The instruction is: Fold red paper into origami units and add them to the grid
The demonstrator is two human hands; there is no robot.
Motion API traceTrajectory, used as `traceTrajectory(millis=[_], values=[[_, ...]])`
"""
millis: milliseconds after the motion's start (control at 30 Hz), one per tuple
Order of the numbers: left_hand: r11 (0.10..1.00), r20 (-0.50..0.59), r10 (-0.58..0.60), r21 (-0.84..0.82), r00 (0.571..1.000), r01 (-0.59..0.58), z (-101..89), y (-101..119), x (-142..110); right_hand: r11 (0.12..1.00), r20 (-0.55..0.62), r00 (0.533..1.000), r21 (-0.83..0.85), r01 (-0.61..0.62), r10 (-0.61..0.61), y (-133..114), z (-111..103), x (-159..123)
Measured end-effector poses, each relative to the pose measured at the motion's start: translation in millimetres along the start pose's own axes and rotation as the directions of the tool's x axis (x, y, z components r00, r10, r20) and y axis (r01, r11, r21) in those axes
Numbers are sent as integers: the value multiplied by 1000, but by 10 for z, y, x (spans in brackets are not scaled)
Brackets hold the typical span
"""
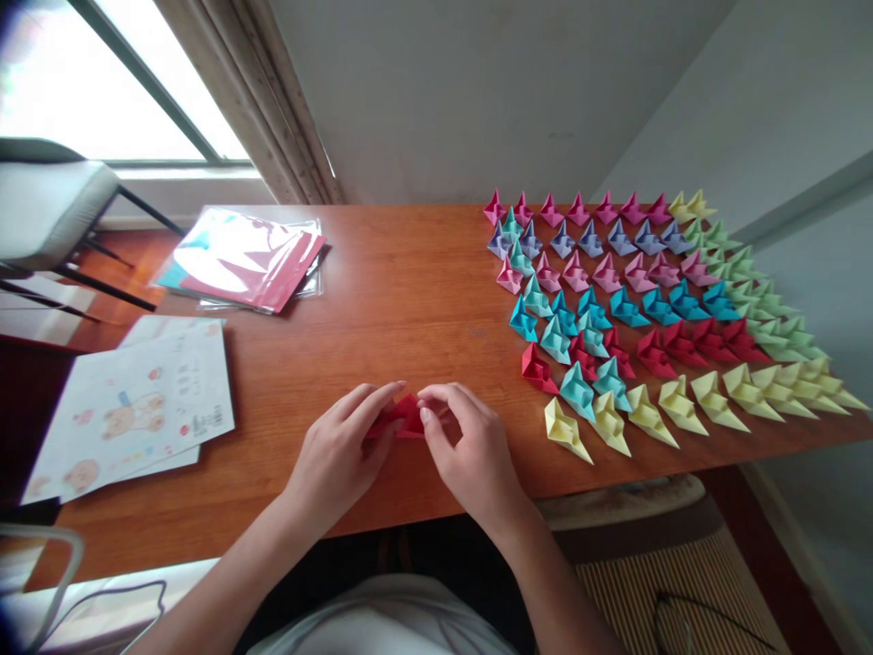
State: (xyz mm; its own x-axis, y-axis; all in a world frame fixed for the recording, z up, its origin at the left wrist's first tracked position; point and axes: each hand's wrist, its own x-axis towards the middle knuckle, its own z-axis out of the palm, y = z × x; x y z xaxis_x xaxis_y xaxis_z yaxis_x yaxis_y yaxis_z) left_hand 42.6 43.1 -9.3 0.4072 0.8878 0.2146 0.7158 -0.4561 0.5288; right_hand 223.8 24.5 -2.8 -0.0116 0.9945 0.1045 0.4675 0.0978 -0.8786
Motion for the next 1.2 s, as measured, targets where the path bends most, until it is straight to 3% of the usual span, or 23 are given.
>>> traceTrajectory(millis=[200, 333, 400, 467, 533, 600, 700, 767, 867, 933, 1033, 1200], values=[[975, -14, -76, -212, 997, 72, -38, -24, 27, 995, 65, 997, -87, 50, -44, 34, -118, 32], [882, -7, -169, -448, 986, 148, -93, -44, 37, 998, 129, 991, -59, 36, -28, 84, -187, -3], [780, 15, -226, -596, 974, 190, -107, -43, 36, 999, 85, 996, 19, -28, 27, 101, -173, -30], [623, 62, -299, -744, 952, 243, -105, -26, 37, 984, 36, 995, 144, -102, 98, 101, -130, -53], [460, 122, -350, -841, 929, 283, -88, 2, 42, 944, 56, 987, 286, -162, 152, 79, -71, -68], [378, 170, -354, -874, 920, 306, -67, 29, 47, 896, 131, 976, 389, -213, 174, 49, -9, -74], [450, 150, -318, -845, 936, 289, -51, 45, 44, 909, 99, 972, 346, -233, 212, 20, 63, -63], [598, 56, -295, -768, 954, 230, -61, 43, 34, 948, 19, 975, 231, -219, 221, 10, 82, -46], [853, -153, -183, -515, 971, 79, -86, 48, 14, 985, -52, 985, 49, -163, 165, -33, 69, -9], [939, -204, -62, -344, 977, -13, -88, 60, 4, 993, -68, 991, -24, -116, 114, -87, 48, 16], [957, -138, 15, -286, 990, -54, -71, 73, 4, 997, -24, 997, -15, -75, 75, -169, 24, 47], [920, -63, -67, -391, 996, 37, -76, 59, 25, 992, 37, 997, 104, -75, 71, -208, 11, 64]])
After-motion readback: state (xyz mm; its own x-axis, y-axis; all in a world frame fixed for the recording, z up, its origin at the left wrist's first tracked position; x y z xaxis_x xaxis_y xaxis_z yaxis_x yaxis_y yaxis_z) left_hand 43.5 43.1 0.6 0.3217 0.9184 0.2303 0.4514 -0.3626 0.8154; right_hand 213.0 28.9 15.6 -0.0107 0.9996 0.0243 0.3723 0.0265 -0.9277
